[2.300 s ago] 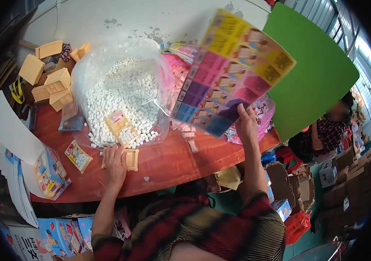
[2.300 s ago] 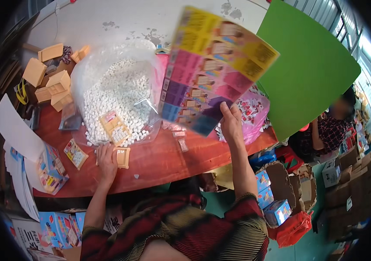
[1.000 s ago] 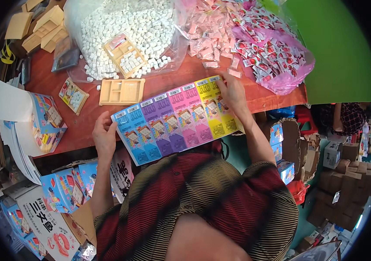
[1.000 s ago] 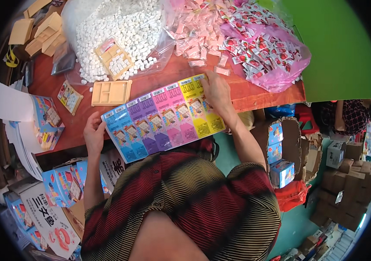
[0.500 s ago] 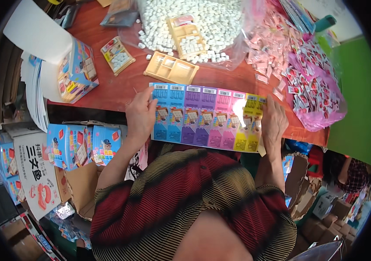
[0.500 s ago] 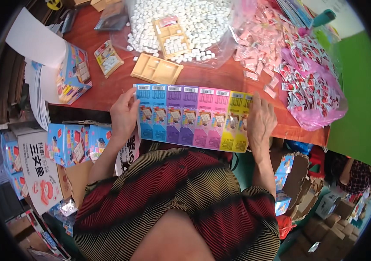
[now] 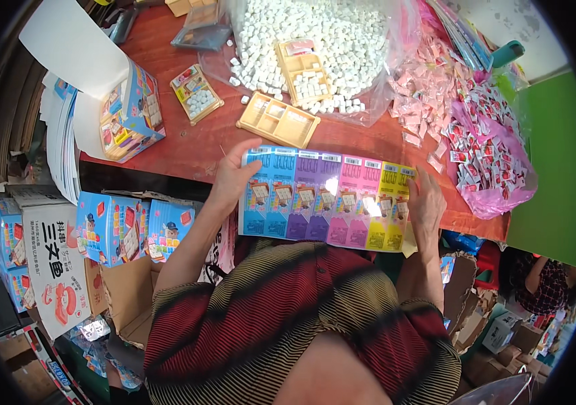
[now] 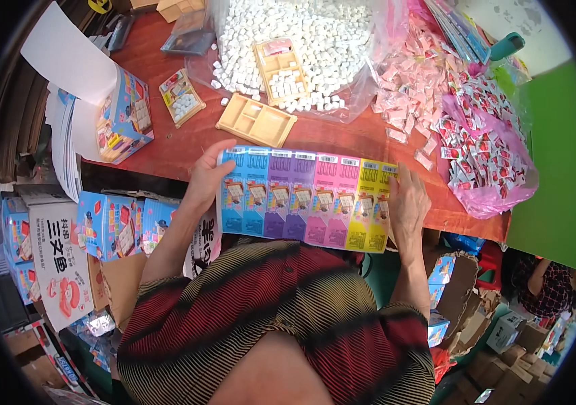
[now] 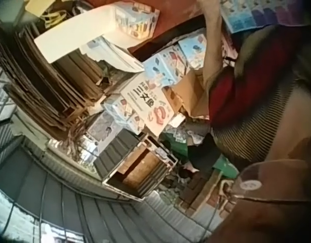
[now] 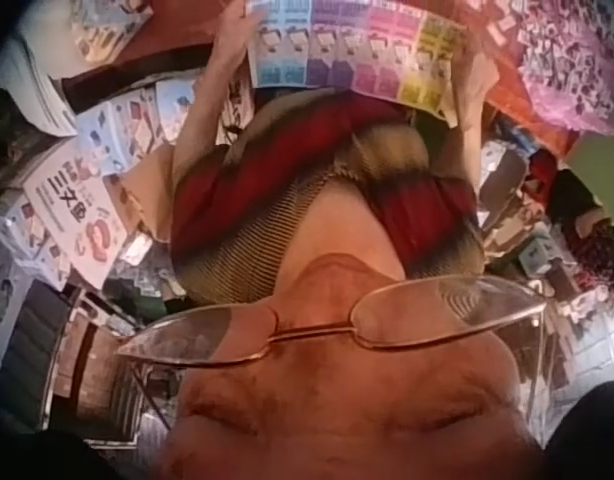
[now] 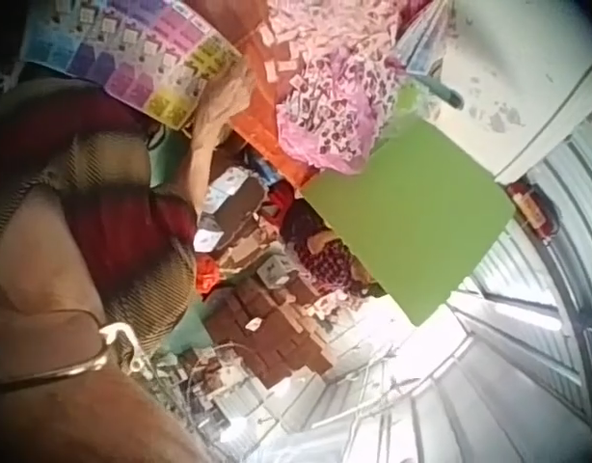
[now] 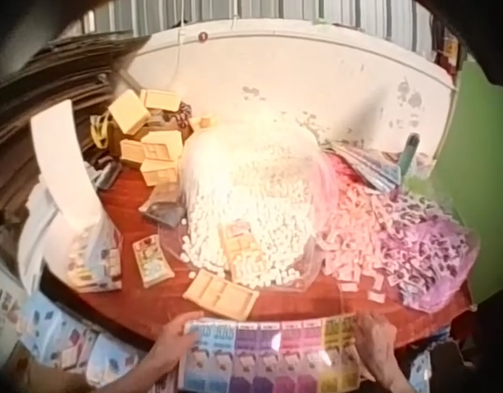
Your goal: Packaging small white plastic components into yellow plastic containers and placing them into boxes.
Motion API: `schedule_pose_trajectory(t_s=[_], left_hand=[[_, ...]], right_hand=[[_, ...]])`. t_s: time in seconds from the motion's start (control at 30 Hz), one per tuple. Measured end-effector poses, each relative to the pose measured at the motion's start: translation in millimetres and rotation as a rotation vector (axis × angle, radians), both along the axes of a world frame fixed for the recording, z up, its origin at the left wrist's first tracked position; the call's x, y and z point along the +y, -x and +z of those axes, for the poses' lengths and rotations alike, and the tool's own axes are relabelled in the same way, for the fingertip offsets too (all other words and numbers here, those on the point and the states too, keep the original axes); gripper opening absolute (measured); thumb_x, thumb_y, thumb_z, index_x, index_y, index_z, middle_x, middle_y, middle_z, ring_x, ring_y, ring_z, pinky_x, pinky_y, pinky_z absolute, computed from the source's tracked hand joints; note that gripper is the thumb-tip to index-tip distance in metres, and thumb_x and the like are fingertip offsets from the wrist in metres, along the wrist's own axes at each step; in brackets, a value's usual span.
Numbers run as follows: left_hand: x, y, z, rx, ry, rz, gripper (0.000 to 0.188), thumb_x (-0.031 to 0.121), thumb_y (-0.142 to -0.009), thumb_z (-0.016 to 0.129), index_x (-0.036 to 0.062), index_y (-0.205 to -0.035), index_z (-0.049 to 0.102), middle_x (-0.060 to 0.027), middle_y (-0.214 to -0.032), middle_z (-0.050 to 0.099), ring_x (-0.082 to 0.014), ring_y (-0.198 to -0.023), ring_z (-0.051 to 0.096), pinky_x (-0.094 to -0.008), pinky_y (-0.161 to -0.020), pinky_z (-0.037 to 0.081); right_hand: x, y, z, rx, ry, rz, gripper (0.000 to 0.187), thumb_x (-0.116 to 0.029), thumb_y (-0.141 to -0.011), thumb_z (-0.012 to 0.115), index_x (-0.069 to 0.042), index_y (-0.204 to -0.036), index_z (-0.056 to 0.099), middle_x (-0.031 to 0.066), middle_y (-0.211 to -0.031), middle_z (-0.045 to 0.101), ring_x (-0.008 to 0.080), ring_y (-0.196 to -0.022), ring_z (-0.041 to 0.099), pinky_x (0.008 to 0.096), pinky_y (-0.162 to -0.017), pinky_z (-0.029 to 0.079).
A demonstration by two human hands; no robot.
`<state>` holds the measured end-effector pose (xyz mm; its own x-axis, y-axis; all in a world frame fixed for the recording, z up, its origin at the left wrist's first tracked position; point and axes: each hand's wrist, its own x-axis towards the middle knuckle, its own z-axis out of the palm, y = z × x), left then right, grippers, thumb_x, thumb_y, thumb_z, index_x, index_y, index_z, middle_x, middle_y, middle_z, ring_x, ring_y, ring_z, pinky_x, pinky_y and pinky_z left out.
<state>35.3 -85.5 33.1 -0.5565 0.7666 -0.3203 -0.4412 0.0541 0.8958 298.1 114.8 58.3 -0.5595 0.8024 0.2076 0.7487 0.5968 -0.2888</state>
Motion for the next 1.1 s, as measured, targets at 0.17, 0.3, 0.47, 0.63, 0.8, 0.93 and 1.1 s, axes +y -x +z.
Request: schedule_pose_trajectory(t_s=[0.17,0.3,0.47,0.63,0.8,0.93,1.1], left_hand=[[-4.7,-2.7,-3.4,0.133,0.055,0.010,0.033,-0.001,-0.074,0.049,0.0012,-0.106,0.046,-0.0032,-0.088,0.054,-0.0065,-0.077,0.050,-0.0195,-0.066,0.042],[-9.4,-3.5,-12.9,0.239,0.112,-0.005,0.034,-0.002,-0.074,0.047,0.0028,-0.108,0.043,-0.0030,-0.090,0.053,-0.0079,-0.078,0.050,-0.0207,-0.070,0.042],[-12.4,-6.9,-12.5,0.258,0.087,-0.027,0.036,-0.002,-0.075,0.046,0.0022,-0.110,0.039,-0.0040,-0.091,0.051,-0.0082,-0.080,0.050,-0.0217,-0.070,0.042],[-14.3,-3.6,-13.2,0.139,0.049,-0.051,0.033,-0.002,-0.075,0.045,0.0008,-0.108,0.039,-0.0053,-0.091,0.052,-0.0096,-0.081,0.051,-0.0225,-0.071,0.042],[-10.9,0.0,-12.4,0.107,0.066,-0.056,0.032,-0.003,-0.075,0.044,0.0004,-0.106,0.039,-0.0052,-0.091,0.052,-0.0099,-0.081,0.052,-0.0224,-0.072,0.042],[-10.1,1.5,-14.3,0.116,0.044,-0.067,0.031,-0.003,-0.075,0.044,0.0009,-0.105,0.040,-0.0053,-0.091,0.052,-0.0100,-0.081,0.052,-0.0226,-0.073,0.042],[-7.4,0.3,-17.3,0.125,0.047,-0.009,0.031,-0.003,-0.072,0.047,-0.0006,-0.103,0.043,-0.0052,-0.087,0.053,-0.0090,-0.078,0.052,-0.0215,-0.069,0.042]], right_hand=[[-15.5,63.5,28.7,0.250,0.028,0.303,0.012,-0.005,-0.069,0.057,-0.005,-0.082,0.058,0.0111,-0.075,0.058,0.0246,-0.067,0.057,0.0314,-0.058,0.045],[-35.0,151.1,25.9,0.284,0.001,0.668,0.008,-0.009,-0.064,0.058,-0.003,-0.065,0.053,0.0113,-0.067,0.056,0.0281,-0.062,0.055,0.0355,-0.054,0.043],[-54.4,213.7,-7.2,-0.097,-0.011,0.764,0.010,-0.014,-0.065,0.052,-0.005,-0.061,0.055,0.0149,-0.064,0.055,0.0262,-0.060,0.056,0.0359,-0.052,0.043],[-65.1,223.1,-15.0,-0.018,-0.176,0.966,0.010,-0.011,-0.065,0.050,-0.004,-0.062,0.056,0.0148,-0.062,0.056,0.0250,-0.059,0.057,0.0342,-0.050,0.043],[-63.3,232.3,-8.7,-0.186,-0.165,0.987,0.012,-0.010,-0.065,0.048,-0.003,-0.064,0.057,0.0142,-0.063,0.056,0.0236,-0.058,0.056,0.0327,-0.050,0.043],[-64.5,234.6,-14.7,-0.143,-0.142,0.975,0.010,-0.010,-0.065,0.048,-0.004,-0.062,0.056,0.0125,-0.063,0.056,0.0233,-0.058,0.056,0.0324,-0.049,0.043],[-64.1,231.1,10.7,0.074,-0.126,0.994,0.007,-0.009,-0.064,0.048,-0.006,-0.061,0.053,0.0109,-0.061,0.054,0.0242,-0.057,0.056,0.0335,-0.048,0.043]])
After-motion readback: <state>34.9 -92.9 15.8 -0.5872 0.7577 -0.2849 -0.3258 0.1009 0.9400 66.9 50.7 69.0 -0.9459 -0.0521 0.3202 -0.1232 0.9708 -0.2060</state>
